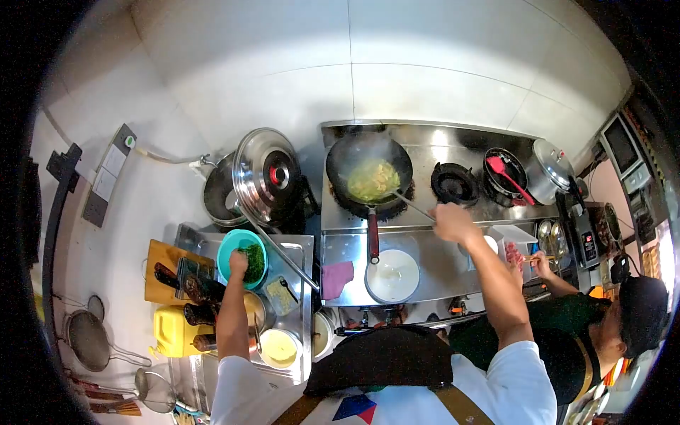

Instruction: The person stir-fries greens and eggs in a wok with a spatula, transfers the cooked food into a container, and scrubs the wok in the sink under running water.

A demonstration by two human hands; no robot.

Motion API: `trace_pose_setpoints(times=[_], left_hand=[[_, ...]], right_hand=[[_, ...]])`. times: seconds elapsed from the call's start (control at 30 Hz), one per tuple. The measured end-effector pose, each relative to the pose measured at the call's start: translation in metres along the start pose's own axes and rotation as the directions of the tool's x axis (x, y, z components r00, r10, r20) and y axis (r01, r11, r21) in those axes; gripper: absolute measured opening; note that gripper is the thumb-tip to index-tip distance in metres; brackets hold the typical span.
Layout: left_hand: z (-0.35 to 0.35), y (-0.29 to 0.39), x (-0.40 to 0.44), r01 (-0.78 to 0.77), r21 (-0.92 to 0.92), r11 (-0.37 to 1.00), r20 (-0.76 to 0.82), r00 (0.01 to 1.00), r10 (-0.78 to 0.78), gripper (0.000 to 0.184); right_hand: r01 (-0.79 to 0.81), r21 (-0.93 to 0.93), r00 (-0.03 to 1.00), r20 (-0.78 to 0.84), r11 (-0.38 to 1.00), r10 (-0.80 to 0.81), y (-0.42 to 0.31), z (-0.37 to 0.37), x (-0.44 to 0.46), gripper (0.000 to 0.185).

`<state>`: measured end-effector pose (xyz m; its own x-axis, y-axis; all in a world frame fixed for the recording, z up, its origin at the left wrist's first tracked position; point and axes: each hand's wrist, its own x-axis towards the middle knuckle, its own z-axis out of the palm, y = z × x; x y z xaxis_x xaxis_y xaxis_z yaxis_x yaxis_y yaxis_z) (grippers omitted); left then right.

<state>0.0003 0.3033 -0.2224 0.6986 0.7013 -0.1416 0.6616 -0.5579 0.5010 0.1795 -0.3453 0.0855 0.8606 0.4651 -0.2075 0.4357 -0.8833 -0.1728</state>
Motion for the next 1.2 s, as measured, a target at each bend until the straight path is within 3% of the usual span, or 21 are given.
trace_pose_setpoints(times=[0.03, 0.07, 0.17, 0.27, 0.4, 0.47, 0.6, 0.73, 0.8, 0.87, 0.9, 0.93, 1.0, 1.03, 1.07, 1.13, 1.2], left_hand=[[-0.017, 0.014, -0.010, 0.160, -0.301, 0.940, 0.114, 0.985, -0.131, 0.035], [-0.032, 0.026, -0.021, 0.329, -0.549, 0.769, 0.261, 0.941, -0.216, 0.032], [-0.056, 0.049, -0.043, 0.410, -0.799, 0.439, 0.315, 0.909, -0.275, 0.019], [-0.078, 0.053, -0.055, 0.427, -0.874, 0.231, 0.393, 0.902, -0.180, 0.013], [-0.099, 0.114, -0.083, 0.352, -0.883, 0.310, 0.321, 0.935, -0.148, 0.014], [-0.091, 0.142, -0.083, 0.330, -0.892, 0.308, 0.339, 0.941, -0.028, 0.015], [-0.064, 0.244, -0.102, 0.352, -0.886, 0.301, 0.412, 0.896, 0.166, 0.019], [-0.017, 0.355, -0.102, 0.407, -0.871, 0.274, 0.481, 0.820, 0.310, 0.018], [0.006, 0.410, -0.096, 0.370, -0.890, 0.264, 0.439, 0.852, 0.284, 0.016], [0.035, 0.452, -0.074, 0.220, -0.896, 0.385, 0.358, 0.872, 0.335, 0.016], [0.041, 0.473, -0.068, 0.167, -0.882, 0.440, 0.346, 0.863, 0.367, 0.020], [0.039, 0.496, -0.075, 0.121, -0.837, 0.534, 0.337, 0.882, 0.329, 0.045], [0.035, 0.532, -0.073, 0.191, -0.636, 0.747, 0.462, 0.871, 0.171, 0.071], [0.033, 0.543, -0.063, 0.266, -0.583, 0.768, 0.593, 0.785, 0.179, 0.086], [0.036, 0.553, -0.057, 0.289, -0.582, 0.760, 0.581, 0.802, 0.139, 0.075], [0.050, 0.566, -0.037, 0.147, -0.535, 0.832, 0.388, 0.918, 0.087, 0.047], [0.053, 0.573, -0.014, -0.104, -0.542, 0.834, 0.205, 0.946, 0.251, 0.034]], right_hand=[[0.006, 0.031, 1.000, -0.002, 1.000, -0.006, 0.004, 0.019, 0.017, 0.033], [0.012, 0.062, 1.000, -0.003, 0.998, -0.012, 0.005, 0.031, 0.027, 0.032], [-0.038, 0.115, 0.993, -0.108, 0.993, 0.051, 0.000, 0.046, 0.030, 0.031], [0.013, 0.178, 0.976, -0.216, 0.984, 0.026, 0.002, 0.046, 0.021, 0.034], [-0.030, 0.167, 0.994, -0.102, 0.986, 0.047, 0.006, 0.082, 0.051, 0.041], [-0.018, 0.136, 0.998, -0.059, 0.991, 0.026, 0.009, 0.102, 0.061, 0.044], [-0.032, 0.418, 0.996, -0.065, 0.908, 0.065, 0.018, 0.085, 0.033, 0.038], [-0.068, 0.680, 0.978, -0.099, 0.730, 0.183, 0.029, 0.074, 0.008, 0.040], [-0.055, 0.758, 0.965, -0.127, 0.650, 0.231, 0.036, 0.074, 0.000, 0.043], [-0.031, 0.788, 0.953, -0.163, 0.615, 0.257, 0.042, 0.072, -0.006, 0.044], [-0.020, 0.803, 0.946, -0.178, 0.596, 0.271, 0.043, 0.071, -0.011, 0.044], [-0.033, 0.807, 0.942, -0.172, 0.589, 0.289, 0.041, 0.065, -0.017, 0.045], [-0.054, 0.815, 0.933, -0.165, 0.577, 0.320, 0.040, 0.052, -0.030, 0.046], [-0.028, 0.816, 0.932, -0.188, 0.577, 0.311, 0.046, 0.057, -0.032, 0.046], [-0.002, 0.816, 0.930, -0.210, 0.578, 0.300, 0.052, 0.066, -0.031, 0.045], [0.014, 0.835, 0.930, -0.213, 0.550, 0.300, 0.058, 0.067, -0.035, 0.045], [-0.008, 0.869, 0.934, -0.170, 0.494, 0.314, 0.056, 0.060, -0.043, 0.043]])
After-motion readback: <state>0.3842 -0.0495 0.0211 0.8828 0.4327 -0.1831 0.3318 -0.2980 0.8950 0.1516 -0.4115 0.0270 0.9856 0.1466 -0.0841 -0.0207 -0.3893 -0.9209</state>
